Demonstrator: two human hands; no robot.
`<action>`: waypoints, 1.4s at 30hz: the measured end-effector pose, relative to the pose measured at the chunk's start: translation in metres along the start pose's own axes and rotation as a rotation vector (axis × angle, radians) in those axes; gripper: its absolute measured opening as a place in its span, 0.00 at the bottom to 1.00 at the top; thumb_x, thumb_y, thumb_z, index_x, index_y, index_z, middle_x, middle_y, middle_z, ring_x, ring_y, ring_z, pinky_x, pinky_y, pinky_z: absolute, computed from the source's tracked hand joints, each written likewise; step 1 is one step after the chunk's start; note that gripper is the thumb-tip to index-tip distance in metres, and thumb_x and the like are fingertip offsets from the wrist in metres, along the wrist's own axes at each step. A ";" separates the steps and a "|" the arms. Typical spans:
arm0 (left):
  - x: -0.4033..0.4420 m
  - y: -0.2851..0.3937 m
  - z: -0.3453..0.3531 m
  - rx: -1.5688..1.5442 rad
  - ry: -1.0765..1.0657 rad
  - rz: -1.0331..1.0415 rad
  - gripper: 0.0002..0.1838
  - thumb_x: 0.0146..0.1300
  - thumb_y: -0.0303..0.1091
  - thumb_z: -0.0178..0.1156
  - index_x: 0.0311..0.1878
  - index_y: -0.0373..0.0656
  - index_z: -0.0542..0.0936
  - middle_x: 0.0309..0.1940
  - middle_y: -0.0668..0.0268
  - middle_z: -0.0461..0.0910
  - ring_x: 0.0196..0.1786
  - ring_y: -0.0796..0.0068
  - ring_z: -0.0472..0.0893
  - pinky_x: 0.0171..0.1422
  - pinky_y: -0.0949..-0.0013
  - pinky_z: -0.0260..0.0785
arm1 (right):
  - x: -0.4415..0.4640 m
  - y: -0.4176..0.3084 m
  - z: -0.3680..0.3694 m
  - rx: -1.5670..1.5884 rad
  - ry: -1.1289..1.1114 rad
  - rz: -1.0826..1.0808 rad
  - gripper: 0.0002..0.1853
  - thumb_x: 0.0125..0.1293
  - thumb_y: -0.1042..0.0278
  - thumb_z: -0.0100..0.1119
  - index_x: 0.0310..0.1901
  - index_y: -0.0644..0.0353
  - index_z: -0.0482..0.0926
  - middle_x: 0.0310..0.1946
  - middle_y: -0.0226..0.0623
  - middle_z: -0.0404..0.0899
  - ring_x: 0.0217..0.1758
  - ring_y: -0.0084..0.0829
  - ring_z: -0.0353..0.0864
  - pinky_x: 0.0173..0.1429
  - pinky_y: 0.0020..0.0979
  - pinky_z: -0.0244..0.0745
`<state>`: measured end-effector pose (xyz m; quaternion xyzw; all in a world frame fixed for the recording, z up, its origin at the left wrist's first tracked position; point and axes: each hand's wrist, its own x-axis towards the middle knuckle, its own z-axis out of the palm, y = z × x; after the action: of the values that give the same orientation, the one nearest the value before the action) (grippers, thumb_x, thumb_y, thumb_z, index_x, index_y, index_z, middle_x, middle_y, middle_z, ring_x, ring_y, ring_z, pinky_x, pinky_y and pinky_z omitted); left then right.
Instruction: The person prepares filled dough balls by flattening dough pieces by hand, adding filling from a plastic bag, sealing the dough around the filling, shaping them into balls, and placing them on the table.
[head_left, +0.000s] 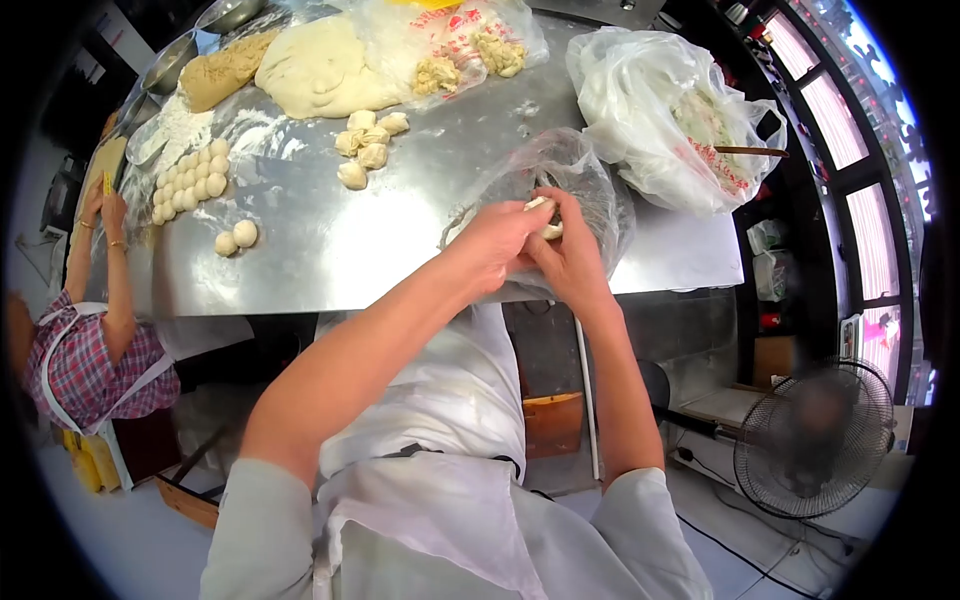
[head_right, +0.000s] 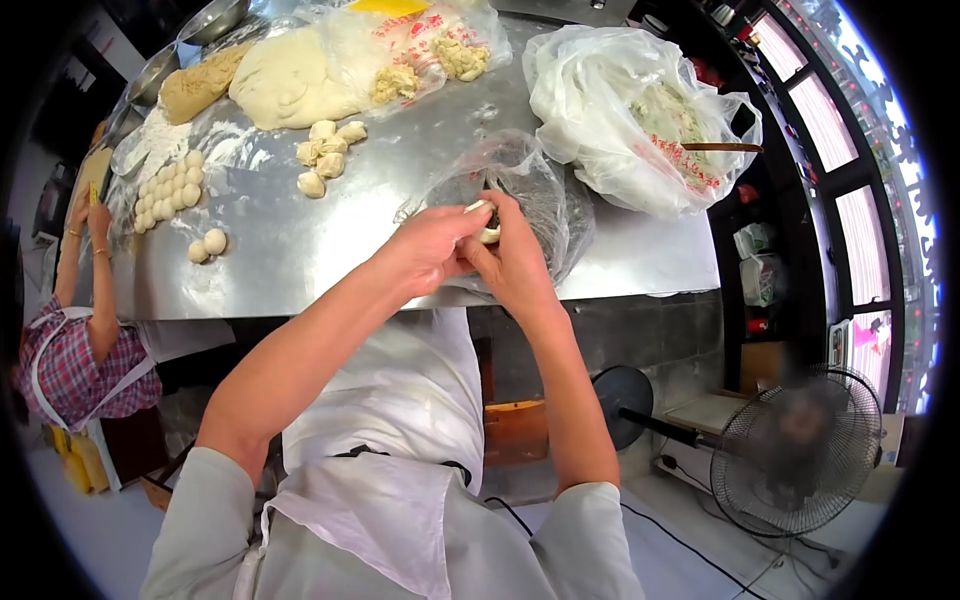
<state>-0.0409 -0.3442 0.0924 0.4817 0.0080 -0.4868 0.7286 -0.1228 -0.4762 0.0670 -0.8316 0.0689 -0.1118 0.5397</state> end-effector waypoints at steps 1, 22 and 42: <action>0.000 -0.001 0.001 0.078 0.021 0.014 0.15 0.80 0.41 0.58 0.56 0.37 0.79 0.49 0.62 0.83 0.48 0.69 0.85 0.57 0.62 0.79 | 0.002 0.003 0.002 -0.055 0.026 -0.053 0.32 0.67 0.70 0.71 0.69 0.62 0.67 0.54 0.51 0.82 0.51 0.47 0.86 0.56 0.41 0.81; -0.001 -0.006 -0.015 -0.525 -0.078 -0.103 0.16 0.82 0.31 0.52 0.64 0.29 0.72 0.58 0.50 0.78 0.59 0.58 0.85 0.69 0.57 0.81 | -0.008 -0.018 0.001 0.034 0.045 -0.056 0.38 0.68 0.67 0.72 0.75 0.65 0.65 0.62 0.46 0.80 0.59 0.34 0.82 0.65 0.33 0.76; -0.094 0.028 -0.072 -0.149 -0.042 0.086 0.17 0.83 0.49 0.52 0.52 0.43 0.77 0.47 0.67 0.80 0.54 0.69 0.83 0.66 0.58 0.76 | 0.007 -0.058 0.088 -0.018 -0.029 -0.154 0.21 0.78 0.61 0.62 0.65 0.63 0.77 0.66 0.47 0.80 0.68 0.41 0.79 0.77 0.44 0.64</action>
<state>-0.0371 -0.2254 0.1187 0.4158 0.0081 -0.4632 0.7826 -0.0939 -0.3766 0.0867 -0.8409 -0.0021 -0.1405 0.5227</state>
